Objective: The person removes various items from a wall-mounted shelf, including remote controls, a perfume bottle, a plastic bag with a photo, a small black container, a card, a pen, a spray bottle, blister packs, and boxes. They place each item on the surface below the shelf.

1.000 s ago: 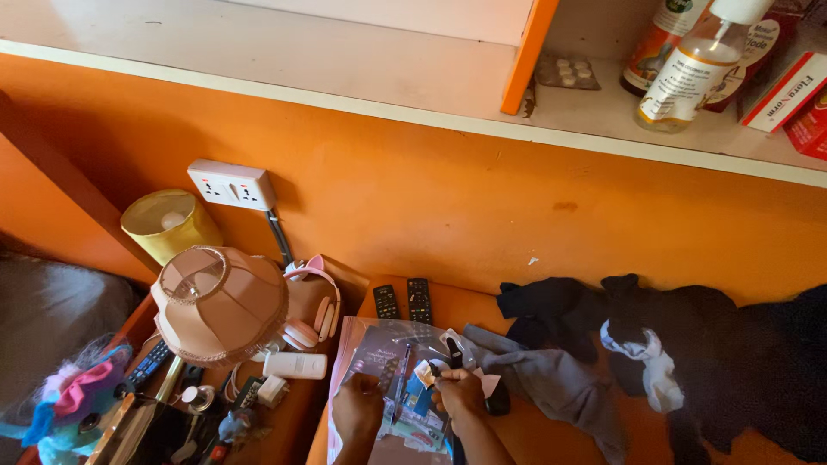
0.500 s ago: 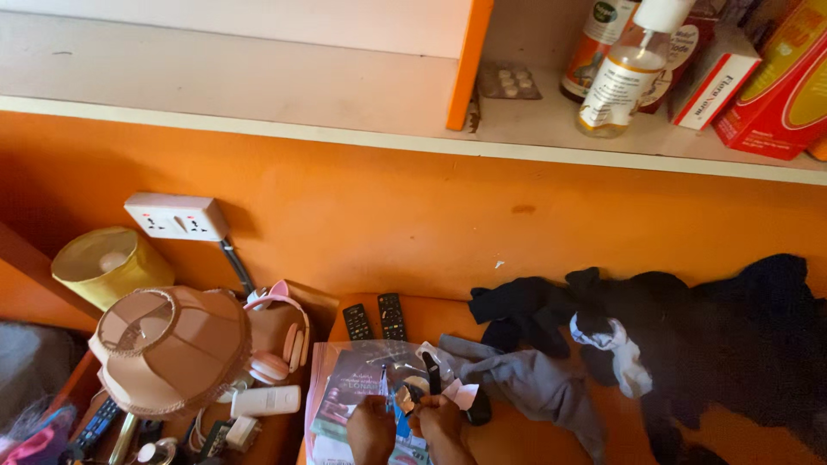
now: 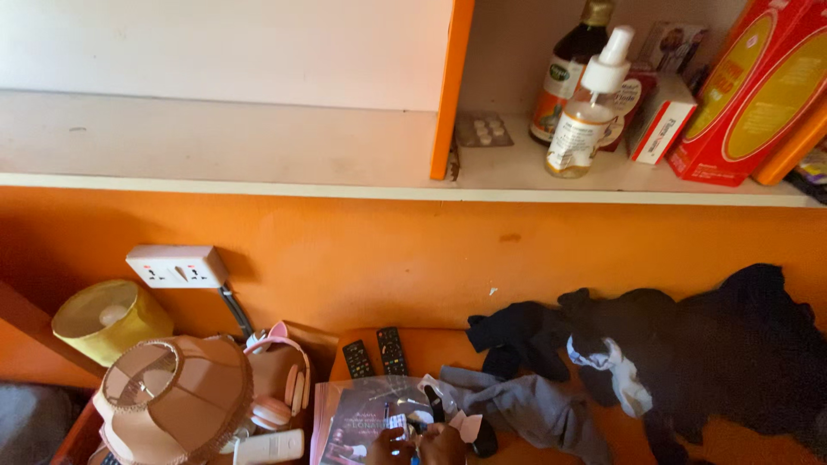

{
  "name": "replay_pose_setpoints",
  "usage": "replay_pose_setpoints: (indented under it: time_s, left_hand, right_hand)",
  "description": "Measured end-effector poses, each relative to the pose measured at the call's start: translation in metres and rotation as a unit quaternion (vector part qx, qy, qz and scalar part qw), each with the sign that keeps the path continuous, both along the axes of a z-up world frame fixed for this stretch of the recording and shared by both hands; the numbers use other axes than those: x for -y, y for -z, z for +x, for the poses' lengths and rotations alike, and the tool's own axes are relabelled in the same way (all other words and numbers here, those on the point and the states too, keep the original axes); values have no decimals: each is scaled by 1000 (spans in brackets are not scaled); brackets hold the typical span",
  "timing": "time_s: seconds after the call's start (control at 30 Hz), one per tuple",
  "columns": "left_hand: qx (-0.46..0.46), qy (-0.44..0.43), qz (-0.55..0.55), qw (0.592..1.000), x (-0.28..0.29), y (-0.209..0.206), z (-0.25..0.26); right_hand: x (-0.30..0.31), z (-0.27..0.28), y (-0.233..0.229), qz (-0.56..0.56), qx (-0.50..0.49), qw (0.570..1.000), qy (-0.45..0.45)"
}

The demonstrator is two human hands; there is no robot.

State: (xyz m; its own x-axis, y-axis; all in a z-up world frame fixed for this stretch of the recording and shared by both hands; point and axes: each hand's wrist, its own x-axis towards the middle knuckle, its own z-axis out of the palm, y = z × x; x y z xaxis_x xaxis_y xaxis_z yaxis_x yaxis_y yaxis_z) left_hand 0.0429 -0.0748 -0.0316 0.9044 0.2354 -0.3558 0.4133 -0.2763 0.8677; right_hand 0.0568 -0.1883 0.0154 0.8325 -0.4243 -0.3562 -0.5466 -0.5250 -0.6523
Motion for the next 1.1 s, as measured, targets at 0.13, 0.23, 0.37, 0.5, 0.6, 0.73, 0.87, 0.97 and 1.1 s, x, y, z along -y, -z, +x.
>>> replay_pose_setpoints:
  time_s: [0.13, 0.23, 0.37, 0.5, 0.6, 0.73, 0.87, 0.97, 1.1]
  left_hand:
    - [-53, 13, -79, 995, 1, -15, 19]
    - [75, -56, -65, 994, 4, -38, 34]
    - [11, -240, -391, 889, 10, -97, 74]
    - [189, -145, -298, 924, 9, -158, 99]
    - [214, -109, -291, 926, 1, -207, 111]
    - [223, -17, -239, 945, 0, -276, 107]
    - [225, 60, -154, 960, 11, -346, 97]
    - [207, 114, -146, 961, 25, -385, 87]
    - [192, 223, -165, 941, 36, -418, 82]
  right_hand:
    - [-6, 9, -17, 50, 46, 997, -45]
    - [-11, 21, -46, 85, 157, 982, -69]
    - [-13, 45, -107, 248, 186, 949, -50]
    - [-4, 63, -160, 273, 327, 900, -92]
    - [5, 62, -187, 415, 360, 833, -59]
    - [24, 52, -225, 532, 321, 783, 11]
    - [34, 39, -269, 549, 357, 754, 41]
    - [39, 28, -294, 553, 358, 749, 64]
    - [31, 18, -311, 591, 354, 721, 79]
